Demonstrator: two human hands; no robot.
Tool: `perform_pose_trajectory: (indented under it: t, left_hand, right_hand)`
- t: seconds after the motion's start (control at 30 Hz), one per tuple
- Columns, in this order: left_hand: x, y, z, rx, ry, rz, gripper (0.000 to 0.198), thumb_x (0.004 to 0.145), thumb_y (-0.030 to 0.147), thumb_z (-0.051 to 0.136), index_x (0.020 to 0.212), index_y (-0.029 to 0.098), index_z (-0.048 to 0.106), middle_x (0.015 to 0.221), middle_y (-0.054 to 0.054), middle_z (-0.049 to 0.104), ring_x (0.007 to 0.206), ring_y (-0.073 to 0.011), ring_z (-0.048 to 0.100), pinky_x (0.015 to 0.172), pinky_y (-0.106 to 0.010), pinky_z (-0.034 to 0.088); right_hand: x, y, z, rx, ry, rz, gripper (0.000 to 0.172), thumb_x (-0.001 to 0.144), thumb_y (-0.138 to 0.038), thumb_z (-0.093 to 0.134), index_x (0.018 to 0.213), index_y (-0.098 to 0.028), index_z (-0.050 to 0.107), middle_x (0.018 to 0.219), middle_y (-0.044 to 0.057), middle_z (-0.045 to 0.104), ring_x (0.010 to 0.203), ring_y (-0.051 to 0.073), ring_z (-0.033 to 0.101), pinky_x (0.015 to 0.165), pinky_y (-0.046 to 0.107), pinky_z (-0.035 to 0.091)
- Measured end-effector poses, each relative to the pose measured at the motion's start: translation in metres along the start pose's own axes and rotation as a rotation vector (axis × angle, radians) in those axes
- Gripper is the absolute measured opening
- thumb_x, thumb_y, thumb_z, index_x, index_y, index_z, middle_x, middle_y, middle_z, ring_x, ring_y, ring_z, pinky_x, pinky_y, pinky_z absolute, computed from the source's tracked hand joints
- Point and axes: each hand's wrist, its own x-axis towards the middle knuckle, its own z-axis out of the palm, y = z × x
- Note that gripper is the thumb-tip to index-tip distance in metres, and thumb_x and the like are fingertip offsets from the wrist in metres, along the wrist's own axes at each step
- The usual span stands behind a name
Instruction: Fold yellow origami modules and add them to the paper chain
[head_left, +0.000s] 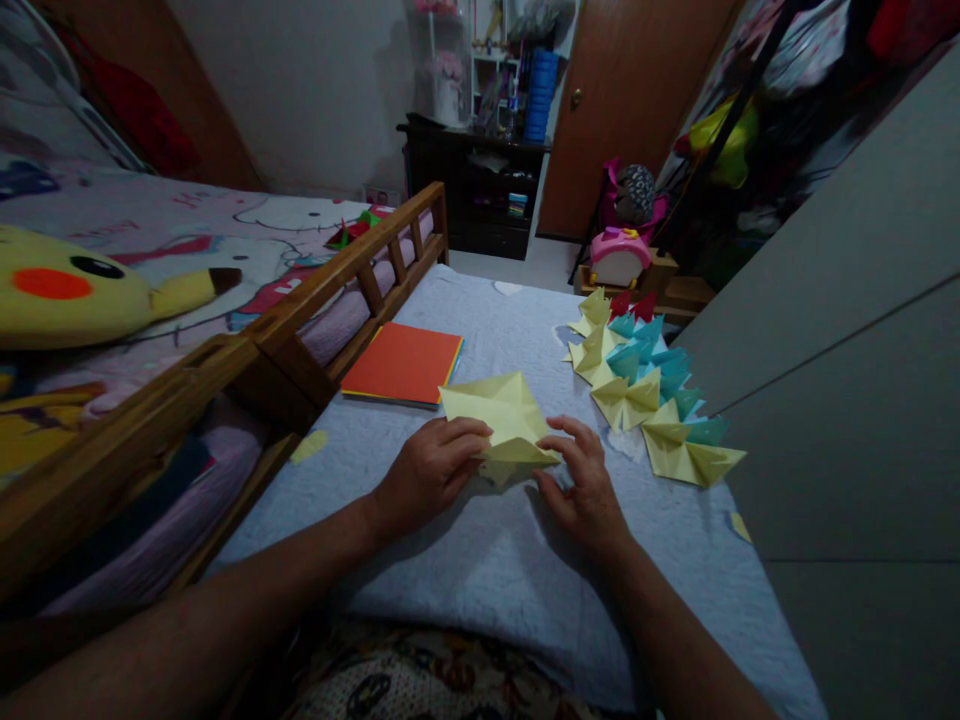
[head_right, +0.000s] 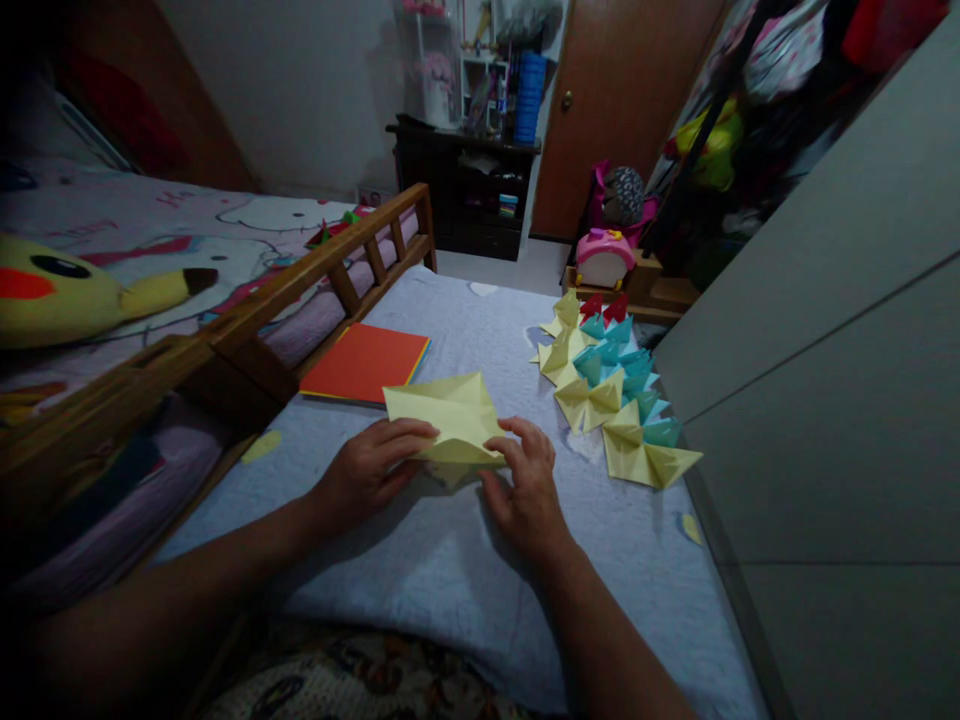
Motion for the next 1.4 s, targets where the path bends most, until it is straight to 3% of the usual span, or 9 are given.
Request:
perform_pose_trajectory:
  t: [0.13,0.27,0.53,0.7,0.9,1.0,1.1,1.27,1.4]
  left_hand:
    - [0.002,0.002,0.002,0.121,0.018,0.102,0.021,0.098,0.015,0.046,0.098,0.019,0.067,0.114,-0.010,0.070,0.096,-0.0219,0.066,0.083,-0.040,0.057]
    - [-0.002,0.006,0.002,-0.037,-0.039,0.093,0.019,0.095,0.023,0.056,0.112,0.019,0.064,0.129,-0.013,0.063,0.113,-0.0252,0.062,0.094,-0.044,0.055]
    - [0.012,0.015,0.001,-0.429,0.095,-0.355,0.030,0.103,0.037,0.042,0.113,0.021,0.066,0.122,-0.008,0.069,0.120,-0.0233,0.062,0.106,-0.047,0.050]
    - [0.015,0.012,0.009,-0.437,0.109,-0.445,0.026,0.099,0.026,0.047,0.119,0.020,0.062,0.124,-0.010,0.067,0.117,-0.0225,0.063,0.100,-0.045,0.056]
    - [0.010,0.005,0.011,-0.366,0.021,-0.401,0.047,0.086,0.007,0.040,0.128,0.022,0.056,0.137,-0.009,0.060,0.127,-0.0224,0.057,0.102,-0.047,0.055]
    - [0.011,0.004,0.007,-0.494,0.023,-0.437,0.051,0.080,0.005,0.042,0.125,0.022,0.058,0.136,-0.008,0.061,0.129,-0.0225,0.055,0.108,-0.048,0.049]
    - [0.014,0.005,0.004,-0.689,0.058,-0.496,0.049,0.076,0.006,0.047,0.119,0.022,0.063,0.133,-0.007,0.063,0.130,-0.0234,0.054,0.113,-0.046,0.042]
    - [0.018,0.009,-0.001,-0.841,0.069,-0.489,0.045,0.075,0.008,0.053,0.114,0.024,0.067,0.130,-0.005,0.064,0.129,-0.0238,0.054,0.113,-0.044,0.039]
    - [0.019,0.013,-0.003,-0.864,0.089,-0.483,0.040,0.077,0.010,0.056,0.114,0.022,0.067,0.130,-0.006,0.063,0.128,-0.0252,0.054,0.111,-0.044,0.041]
  right_hand:
    - [0.000,0.002,0.000,-0.084,0.032,-0.042,0.017,0.088,-0.017,0.056,0.101,-0.025,0.065,0.128,0.011,0.058,0.128,0.029,0.048,0.109,0.053,0.038]
    - [-0.001,0.000,-0.003,-0.105,0.019,-0.061,0.016,0.086,-0.013,0.054,0.087,-0.024,0.066,0.124,0.009,0.061,0.125,0.028,0.049,0.106,0.052,0.039]
    - [-0.001,-0.014,-0.009,-0.008,-0.203,-0.200,0.014,0.089,-0.027,0.059,0.094,-0.024,0.071,0.135,0.007,0.061,0.134,0.030,0.044,0.111,0.054,0.033]
    - [-0.001,-0.015,-0.008,0.085,-0.235,-0.177,0.015,0.092,-0.026,0.055,0.092,-0.024,0.070,0.119,0.007,0.069,0.122,0.026,0.055,0.105,0.050,0.041]
    - [0.000,-0.006,-0.005,0.173,0.168,0.146,0.005,0.090,-0.026,0.056,0.093,-0.023,0.060,0.101,0.009,0.063,0.099,0.024,0.060,0.086,0.041,0.051]
    - [0.001,0.005,0.000,0.307,0.270,0.356,0.041,0.084,-0.032,0.065,0.121,-0.024,0.052,0.115,0.010,0.059,0.100,0.024,0.059,0.081,0.039,0.052]
    - [0.002,0.013,0.004,0.618,0.179,0.466,0.065,0.080,-0.036,0.073,0.137,-0.029,0.043,0.120,0.009,0.061,0.098,0.022,0.061,0.079,0.036,0.053]
    - [0.009,0.010,0.002,0.957,0.009,0.534,0.038,0.077,-0.039,0.078,0.111,-0.026,0.066,0.099,0.004,0.070,0.089,0.020,0.066,0.079,0.032,0.055]
    - [0.010,0.002,-0.001,1.074,0.025,0.557,0.043,0.074,-0.040,0.082,0.113,-0.027,0.068,0.101,0.003,0.074,0.090,0.022,0.069,0.079,0.034,0.057]
